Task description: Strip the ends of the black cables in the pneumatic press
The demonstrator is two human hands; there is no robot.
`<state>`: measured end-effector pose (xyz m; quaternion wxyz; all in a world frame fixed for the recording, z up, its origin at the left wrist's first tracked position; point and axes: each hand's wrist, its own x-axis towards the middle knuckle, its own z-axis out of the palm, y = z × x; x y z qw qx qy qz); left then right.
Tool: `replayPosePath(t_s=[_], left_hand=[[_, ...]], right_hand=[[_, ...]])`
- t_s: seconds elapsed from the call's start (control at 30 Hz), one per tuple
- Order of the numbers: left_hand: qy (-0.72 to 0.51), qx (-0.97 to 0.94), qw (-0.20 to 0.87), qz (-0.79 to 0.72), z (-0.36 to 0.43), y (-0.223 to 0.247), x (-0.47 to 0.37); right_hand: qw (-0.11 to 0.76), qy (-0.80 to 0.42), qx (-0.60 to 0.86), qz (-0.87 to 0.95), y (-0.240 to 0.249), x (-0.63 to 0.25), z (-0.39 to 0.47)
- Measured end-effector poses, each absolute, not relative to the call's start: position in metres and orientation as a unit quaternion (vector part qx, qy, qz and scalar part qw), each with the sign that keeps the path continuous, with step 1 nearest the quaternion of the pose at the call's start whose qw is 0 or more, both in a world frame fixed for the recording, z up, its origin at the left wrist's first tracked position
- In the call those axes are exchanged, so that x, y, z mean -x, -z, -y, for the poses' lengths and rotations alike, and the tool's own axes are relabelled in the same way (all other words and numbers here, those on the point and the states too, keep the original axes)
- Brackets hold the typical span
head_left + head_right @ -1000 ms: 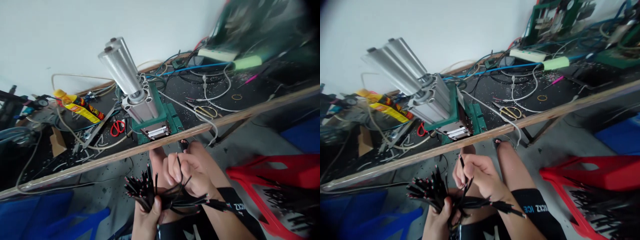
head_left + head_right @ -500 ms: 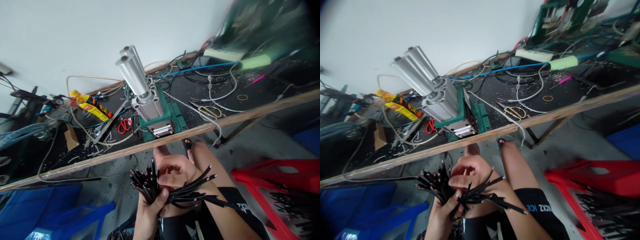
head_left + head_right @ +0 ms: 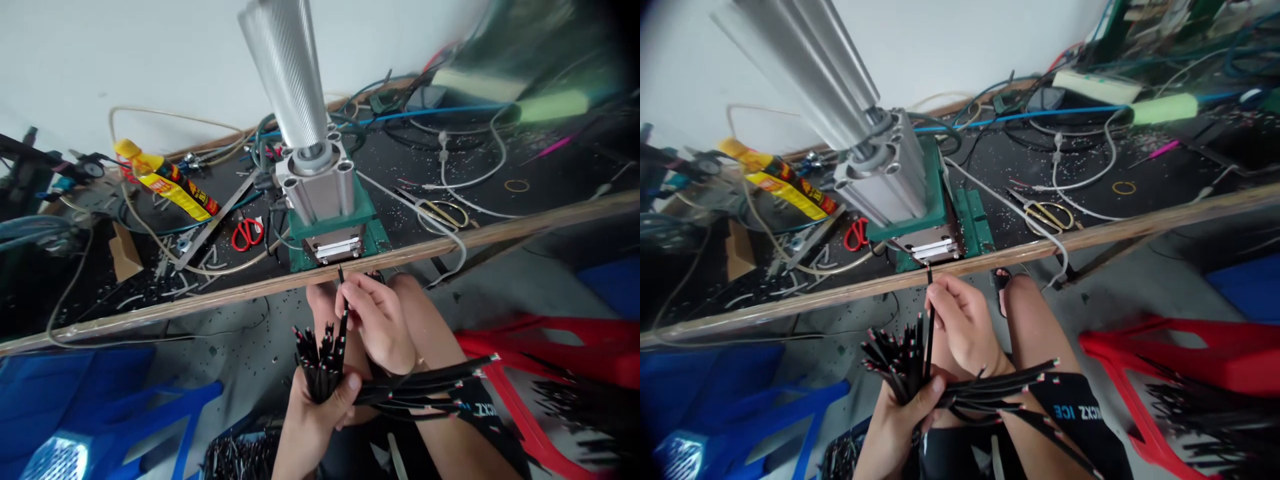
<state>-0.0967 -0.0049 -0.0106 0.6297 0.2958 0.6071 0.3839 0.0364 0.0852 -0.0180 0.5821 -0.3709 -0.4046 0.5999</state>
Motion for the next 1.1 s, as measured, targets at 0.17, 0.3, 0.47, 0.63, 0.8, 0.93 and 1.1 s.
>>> replayPosePath(t_s=[0.17,0.3,0.47,0.63,0.8,0.93,1.1], left_hand=[[-0.380,-0.294,0.644,-0.595,-0.006,0.014,0.094],[-0.392,-0.320,0.640,-0.579,-0.013,0.018,0.096],[-0.411,-0.295,0.643,-0.576,-0.016,0.016,0.091],[-0.404,-0.259,0.653,-0.586,-0.016,0.009,0.087],[-0.411,-0.280,0.603,-0.624,-0.015,0.004,0.085],[-0.403,-0.282,0.604,-0.628,-0.014,0.004,0.085],[-0.404,-0.282,0.610,-0.621,-0.013,0.003,0.086]], right_hand=[[0.574,-0.519,0.427,0.467,0.014,-0.036,-0.105],[0.568,-0.496,0.449,0.479,0.016,-0.032,-0.113],[0.563,-0.486,0.473,0.473,0.012,-0.032,-0.116],[0.540,-0.517,0.490,0.448,-0.001,-0.035,-0.118],[0.523,-0.546,0.501,0.421,-0.004,-0.037,-0.121],[0.527,-0.566,0.491,0.401,-0.002,-0.036,-0.122],[0.536,-0.571,0.485,0.390,-0.007,-0.034,-0.124]])
